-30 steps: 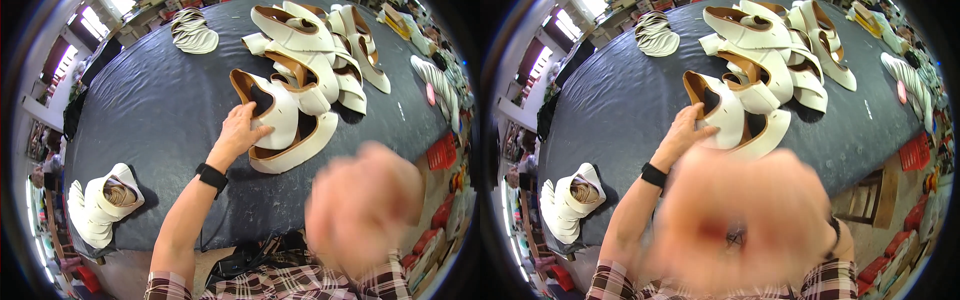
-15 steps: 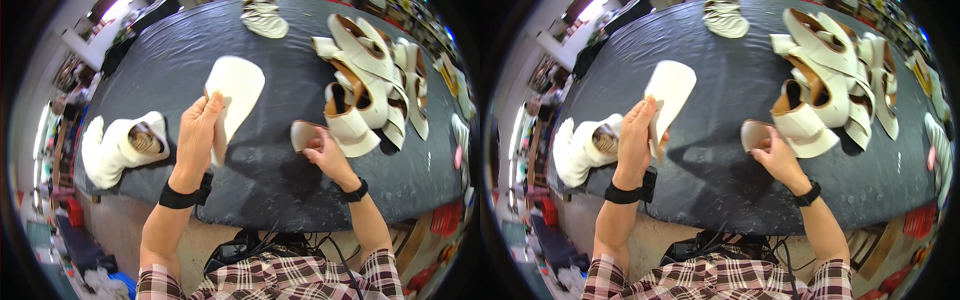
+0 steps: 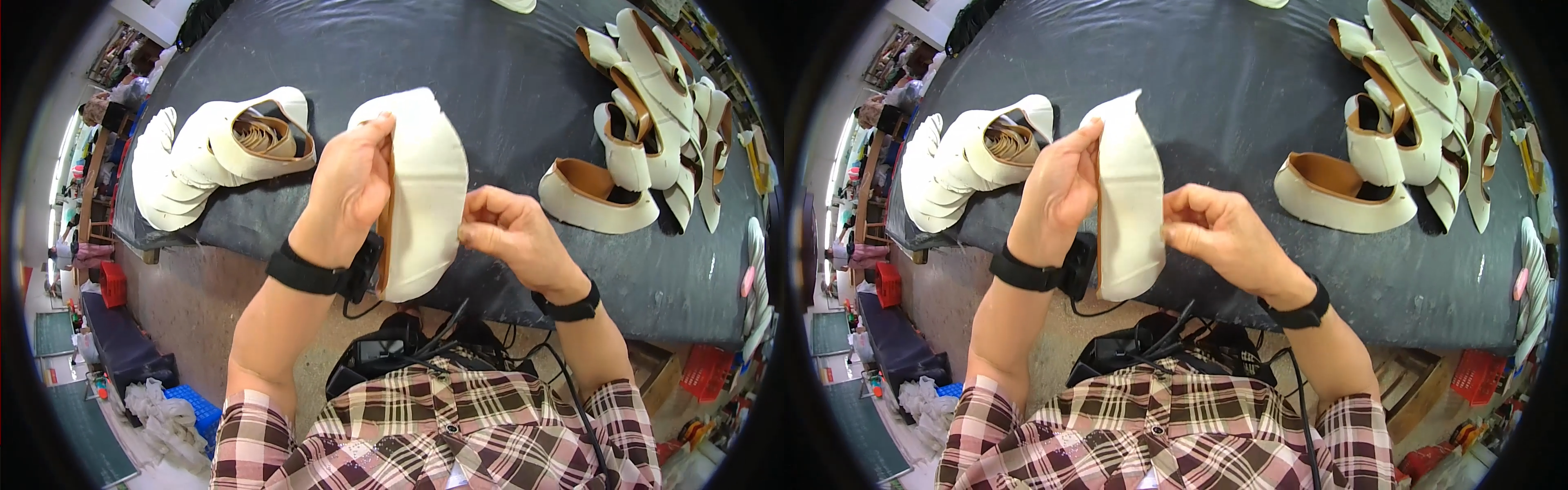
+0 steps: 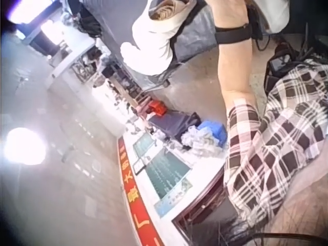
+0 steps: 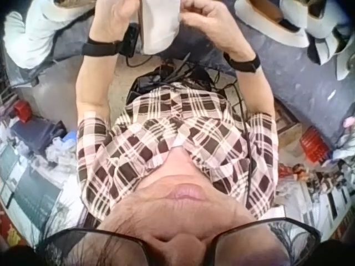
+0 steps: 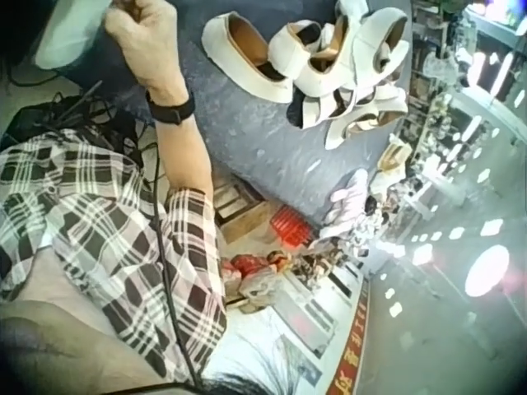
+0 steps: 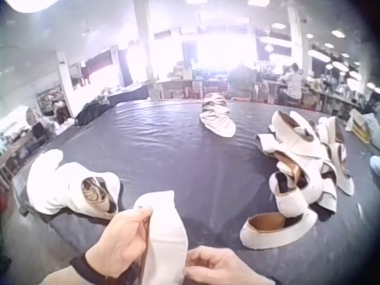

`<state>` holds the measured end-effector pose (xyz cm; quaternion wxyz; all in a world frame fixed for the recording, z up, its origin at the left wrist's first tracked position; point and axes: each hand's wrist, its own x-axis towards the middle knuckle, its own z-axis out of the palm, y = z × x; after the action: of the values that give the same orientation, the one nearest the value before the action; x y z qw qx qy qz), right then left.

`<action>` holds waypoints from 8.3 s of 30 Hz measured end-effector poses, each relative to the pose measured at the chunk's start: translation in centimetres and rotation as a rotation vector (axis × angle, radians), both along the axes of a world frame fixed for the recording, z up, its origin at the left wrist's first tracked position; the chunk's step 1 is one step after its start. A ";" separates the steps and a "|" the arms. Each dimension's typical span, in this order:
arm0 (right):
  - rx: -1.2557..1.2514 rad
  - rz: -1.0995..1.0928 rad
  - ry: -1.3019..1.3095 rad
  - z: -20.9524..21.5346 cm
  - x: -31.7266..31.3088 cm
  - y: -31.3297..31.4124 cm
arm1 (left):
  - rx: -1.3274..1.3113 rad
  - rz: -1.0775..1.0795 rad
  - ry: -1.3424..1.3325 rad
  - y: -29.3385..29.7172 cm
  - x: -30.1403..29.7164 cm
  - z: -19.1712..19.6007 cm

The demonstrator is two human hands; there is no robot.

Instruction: Stitching and finishing white shoe uppers by hand at a workbench.

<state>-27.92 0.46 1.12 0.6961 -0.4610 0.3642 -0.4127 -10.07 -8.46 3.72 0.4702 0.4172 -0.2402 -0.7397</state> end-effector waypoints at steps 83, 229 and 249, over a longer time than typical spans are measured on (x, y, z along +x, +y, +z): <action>-1.075 -0.589 0.814 -0.2 0.0 1.5 | -0.223 -0.217 -0.161 5.7 -1.3 0.7; -1.360 -0.738 0.670 -1.4 0.1 -0.1 | -0.271 0.004 -0.172 7.3 -5.5 -0.3; -1.330 -0.882 0.808 -1.7 0.9 1.4 | -0.127 -0.170 -0.074 6.2 -4.9 0.9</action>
<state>-27.03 1.84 -0.56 -0.1184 -0.6976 0.4110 -0.5748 -14.97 -2.27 4.60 0.4223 0.3918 -0.3385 -0.7441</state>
